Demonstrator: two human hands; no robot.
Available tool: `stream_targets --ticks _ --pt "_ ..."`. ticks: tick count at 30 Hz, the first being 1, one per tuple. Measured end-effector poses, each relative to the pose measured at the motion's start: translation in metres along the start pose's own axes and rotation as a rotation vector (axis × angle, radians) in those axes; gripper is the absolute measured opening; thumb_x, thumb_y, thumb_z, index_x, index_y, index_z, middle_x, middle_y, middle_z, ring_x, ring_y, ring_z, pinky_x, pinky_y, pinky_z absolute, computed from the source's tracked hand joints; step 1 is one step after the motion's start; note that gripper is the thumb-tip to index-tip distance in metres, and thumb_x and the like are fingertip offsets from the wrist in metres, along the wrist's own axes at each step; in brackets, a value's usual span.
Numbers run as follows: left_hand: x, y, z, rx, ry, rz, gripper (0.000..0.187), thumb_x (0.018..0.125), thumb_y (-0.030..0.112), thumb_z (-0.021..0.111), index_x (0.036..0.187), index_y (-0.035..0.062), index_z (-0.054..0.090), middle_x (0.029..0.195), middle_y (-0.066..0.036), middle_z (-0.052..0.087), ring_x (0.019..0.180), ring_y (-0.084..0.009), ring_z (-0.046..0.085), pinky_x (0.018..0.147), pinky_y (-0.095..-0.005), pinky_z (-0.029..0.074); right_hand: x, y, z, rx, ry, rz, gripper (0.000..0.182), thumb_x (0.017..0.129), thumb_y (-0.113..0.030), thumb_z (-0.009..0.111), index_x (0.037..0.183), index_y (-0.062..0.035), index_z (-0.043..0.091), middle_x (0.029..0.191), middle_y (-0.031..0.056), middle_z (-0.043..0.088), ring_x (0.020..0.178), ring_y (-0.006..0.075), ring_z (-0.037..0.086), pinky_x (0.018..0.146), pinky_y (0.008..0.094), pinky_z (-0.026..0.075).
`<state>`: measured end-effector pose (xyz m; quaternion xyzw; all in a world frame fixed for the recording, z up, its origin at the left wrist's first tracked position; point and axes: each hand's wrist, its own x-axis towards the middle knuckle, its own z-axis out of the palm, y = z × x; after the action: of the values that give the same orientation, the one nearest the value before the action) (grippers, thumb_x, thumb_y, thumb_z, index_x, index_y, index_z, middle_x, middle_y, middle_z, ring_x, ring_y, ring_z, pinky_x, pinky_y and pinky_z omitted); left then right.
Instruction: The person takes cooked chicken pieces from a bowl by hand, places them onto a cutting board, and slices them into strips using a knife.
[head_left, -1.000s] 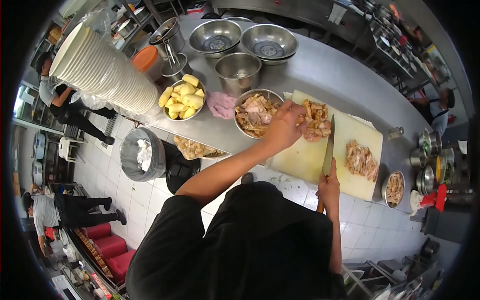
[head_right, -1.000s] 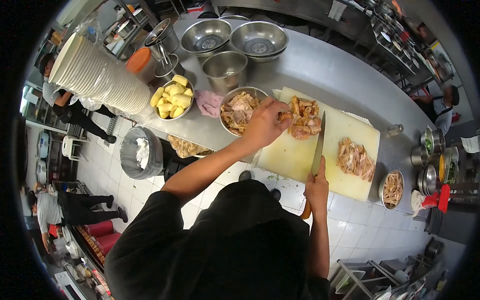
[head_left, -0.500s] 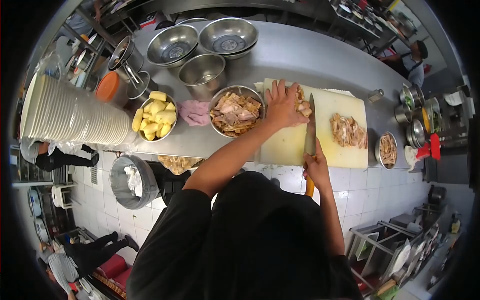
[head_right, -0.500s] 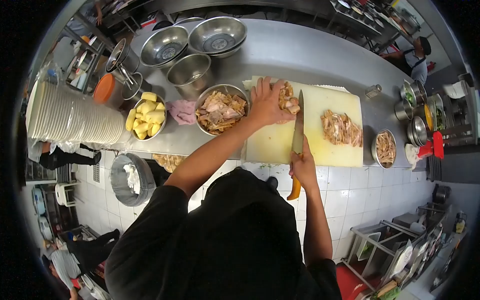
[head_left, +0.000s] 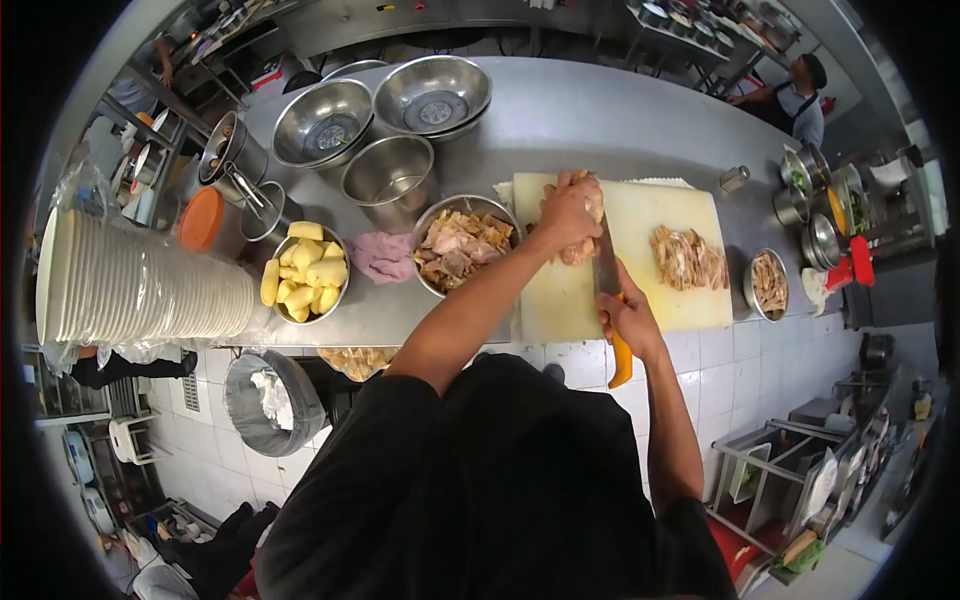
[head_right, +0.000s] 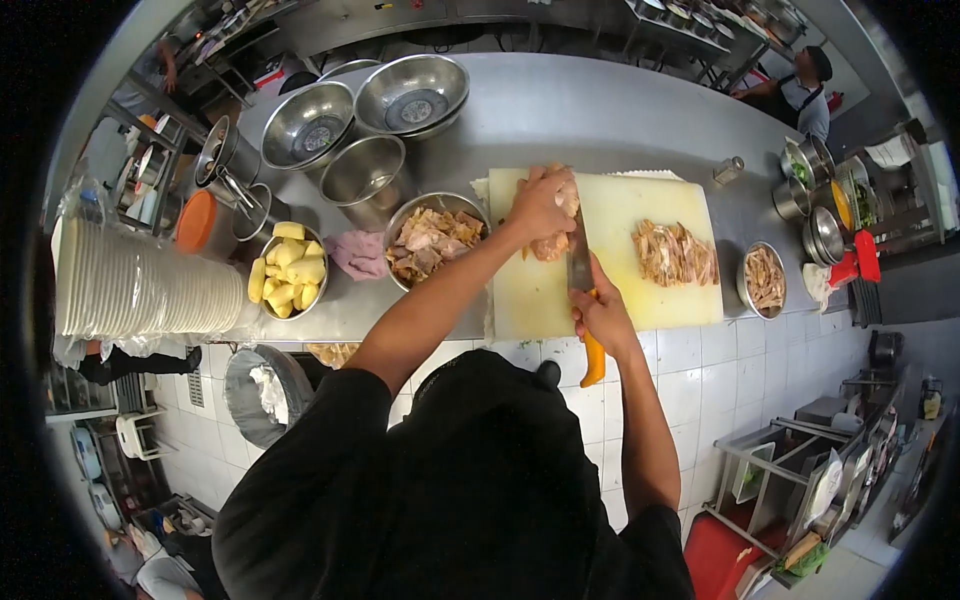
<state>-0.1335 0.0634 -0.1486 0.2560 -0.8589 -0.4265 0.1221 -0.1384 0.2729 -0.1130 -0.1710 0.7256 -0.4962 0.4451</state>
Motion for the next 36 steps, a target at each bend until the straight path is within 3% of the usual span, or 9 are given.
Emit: stream_targets --ticks 11,16,18,20,25,26,29,31,36 --pt "0.025 0.017 -0.045 -0.489 0.387 0.183 0.076 0.053 0.005 0.081 0.125 0.0070 0.056 0.125 -0.017 0.045 0.117 -0.0330 0.051 0.100 -0.0368 0.044 0.004 -0.094 0.004 -0.257 0.046 -0.126 0.071 0.091 -0.003 0.052 0.154 -0.0224 0.025 0.066 0.0020 0.049 0.048 0.0104 0.047 0.044 0.0267 0.044" --pt "0.073 -0.026 -0.129 -0.464 0.529 0.304 0.077 0.049 0.006 0.086 0.120 0.0080 0.056 0.114 -0.015 0.048 0.109 -0.0345 0.050 0.092 -0.0401 0.047 0.045 -0.165 0.043 -0.453 -0.042 -0.292 0.070 0.089 -0.007 0.054 0.153 -0.0196 0.027 0.069 0.0057 0.051 0.049 0.0138 0.050 0.047 0.0311 0.046" --pt "0.076 -0.045 -0.169 -0.178 0.715 0.295 0.073 0.050 0.011 0.085 0.118 0.0085 0.057 0.110 -0.015 0.054 0.100 -0.0345 0.052 0.088 -0.0412 0.048 0.077 -0.185 0.064 -0.468 -0.102 -0.334 0.068 0.087 -0.007 0.051 0.151 -0.0175 0.031 0.071 0.0081 0.054 0.049 0.0165 0.053 0.049 0.0327 0.049" --pt "0.104 -0.092 -0.208 -0.211 0.502 0.306 0.076 0.052 0.022 0.083 0.122 0.0094 0.058 0.112 -0.017 0.060 0.103 -0.0358 0.056 0.090 -0.0423 0.048 0.084 -0.212 0.089 -0.611 -0.112 -0.403 0.063 0.084 -0.006 0.048 0.146 -0.0137 0.038 0.074 0.0103 0.056 0.050 0.0189 0.057 0.051 0.0336 0.050" --pt "0.102 -0.141 -0.231 0.223 0.405 -0.095 0.074 0.055 0.029 0.079 0.124 0.0096 0.062 0.117 -0.020 0.064 0.113 -0.0351 0.058 0.097 -0.0430 0.046 0.106 -0.211 0.102 -0.653 -0.102 -0.358 0.068 0.086 -0.012 0.055 0.150 -0.0158 0.034 0.068 0.0055 0.053 0.048 0.0160 0.054 0.050 0.0312 0.047" --pt "0.100 -0.135 -0.228 0.321 0.318 -0.172 0.073 0.057 0.029 0.079 0.125 0.0096 0.062 0.119 -0.020 0.064 0.116 -0.0348 0.058 0.098 -0.0430 0.046 0.102 -0.206 0.096 -0.627 -0.091 -0.354 0.067 0.086 -0.012 0.055 0.150 -0.0156 0.034 0.068 0.0052 0.053 0.048 0.0156 0.053 0.050 0.0309 0.047" --pt "0.082 -0.092 -0.207 0.315 0.439 0.067 0.069 0.062 0.029 0.076 0.126 0.0082 0.061 0.121 -0.020 0.063 0.109 -0.0350 0.061 0.098 -0.0423 0.046 0.072 -0.178 0.062 -0.471 -0.063 -0.346 0.064 0.089 -0.011 0.055 0.149 -0.0157 0.035 0.068 0.0042 0.053 0.047 0.0136 0.051 0.049 0.0295 0.046" --pt "0.056 -0.052 -0.179 0.218 0.308 0.285 0.071 0.065 0.030 0.076 0.130 0.0058 0.057 0.127 -0.021 0.059 0.113 -0.0362 0.058 0.101 -0.0425 0.045 0.047 -0.147 0.030 -0.384 -0.001 -0.300 0.062 0.089 -0.010 0.052 0.149 -0.0140 0.035 0.071 0.0068 0.056 0.046 0.0153 0.052 0.048 0.0308 0.047" --pt "-0.034 0.020 -0.094 0.439 -0.258 0.118 0.088 0.063 0.025 0.079 0.140 0.0043 0.041 0.140 -0.026 0.039 0.127 -0.0429 0.041 0.104 -0.0461 0.041 -0.007 -0.052 -0.035 -0.258 0.193 -0.128 0.064 0.092 -0.006 0.052 0.151 -0.0181 0.031 0.061 0.0033 0.051 0.041 0.0109 0.046 0.040 0.0259 0.041"
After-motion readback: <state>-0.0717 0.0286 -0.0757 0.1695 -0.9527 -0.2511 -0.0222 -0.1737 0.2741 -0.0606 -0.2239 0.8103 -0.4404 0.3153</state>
